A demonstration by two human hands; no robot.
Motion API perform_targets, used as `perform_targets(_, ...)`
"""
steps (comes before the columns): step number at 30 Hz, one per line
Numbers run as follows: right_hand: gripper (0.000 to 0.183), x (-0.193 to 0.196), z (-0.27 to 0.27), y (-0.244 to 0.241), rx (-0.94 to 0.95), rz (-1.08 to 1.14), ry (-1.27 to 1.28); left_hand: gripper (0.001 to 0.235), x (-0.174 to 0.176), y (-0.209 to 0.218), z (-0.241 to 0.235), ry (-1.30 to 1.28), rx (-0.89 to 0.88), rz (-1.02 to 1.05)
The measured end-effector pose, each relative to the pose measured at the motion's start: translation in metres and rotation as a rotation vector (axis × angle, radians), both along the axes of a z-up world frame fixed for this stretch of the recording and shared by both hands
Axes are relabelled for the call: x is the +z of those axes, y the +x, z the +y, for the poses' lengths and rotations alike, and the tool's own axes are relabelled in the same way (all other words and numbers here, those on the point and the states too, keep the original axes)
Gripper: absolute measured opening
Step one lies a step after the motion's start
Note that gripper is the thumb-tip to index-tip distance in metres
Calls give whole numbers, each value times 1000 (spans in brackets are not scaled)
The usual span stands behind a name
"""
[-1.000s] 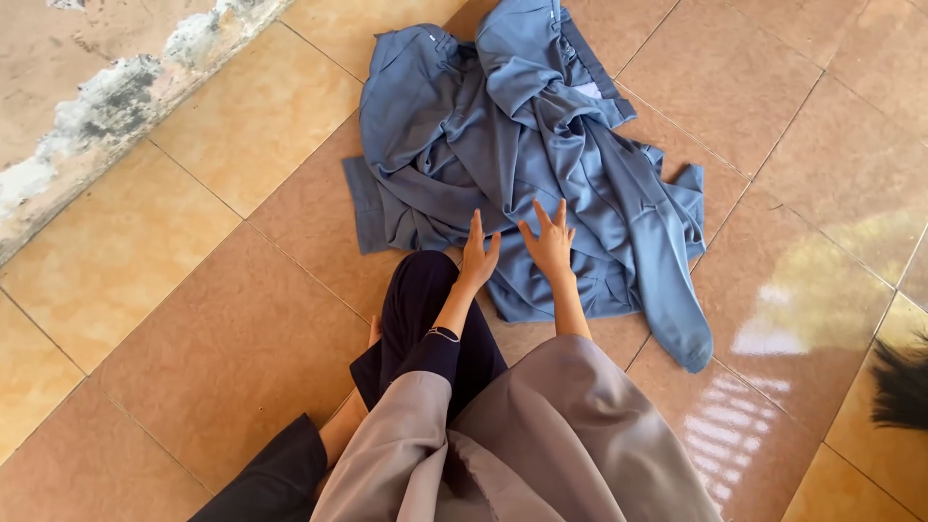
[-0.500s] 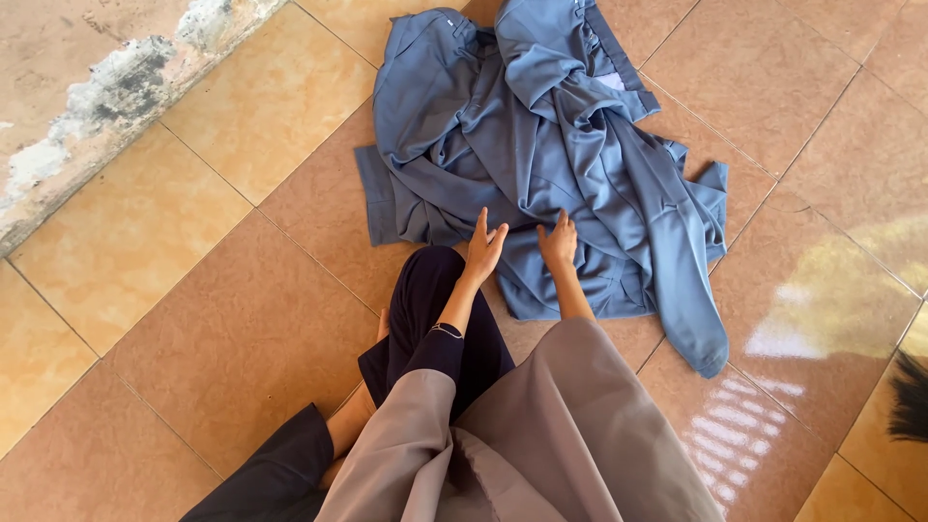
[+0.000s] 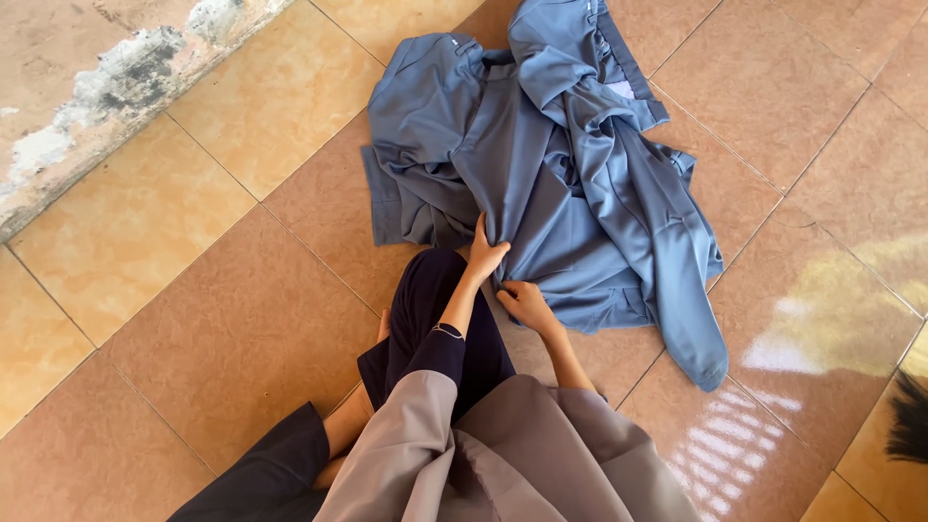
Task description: The person sits cross-legged on a tiled floor and folds a pair of gray trousers by hand. They smooth the fabric, fold the legs together, and then fold the garment into a compact rectangle, placing it on a stack of previously folded trousers.
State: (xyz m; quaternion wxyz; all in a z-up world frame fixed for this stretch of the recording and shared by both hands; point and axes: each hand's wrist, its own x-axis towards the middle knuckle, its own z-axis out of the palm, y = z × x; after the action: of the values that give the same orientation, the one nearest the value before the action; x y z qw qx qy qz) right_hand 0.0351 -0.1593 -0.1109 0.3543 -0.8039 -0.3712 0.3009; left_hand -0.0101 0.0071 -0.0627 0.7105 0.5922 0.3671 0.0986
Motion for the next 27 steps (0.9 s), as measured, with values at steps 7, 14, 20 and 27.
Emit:
perform_targets(7,9,73,33,131,-292,52,338,61,-26,11,3,-21,226,-56)
perform_targets(14,89,-71,30,237,-677,165,90,41,-39,7,-3,437,252,-95)
perform_targets(20,25,-36,11,204,-656,2,150,61,-18,7,-4,315,402,-342)
perform_targets(27,17,88,-7,22,-56,281,292,101,46,-13,3,-659,99,-506)
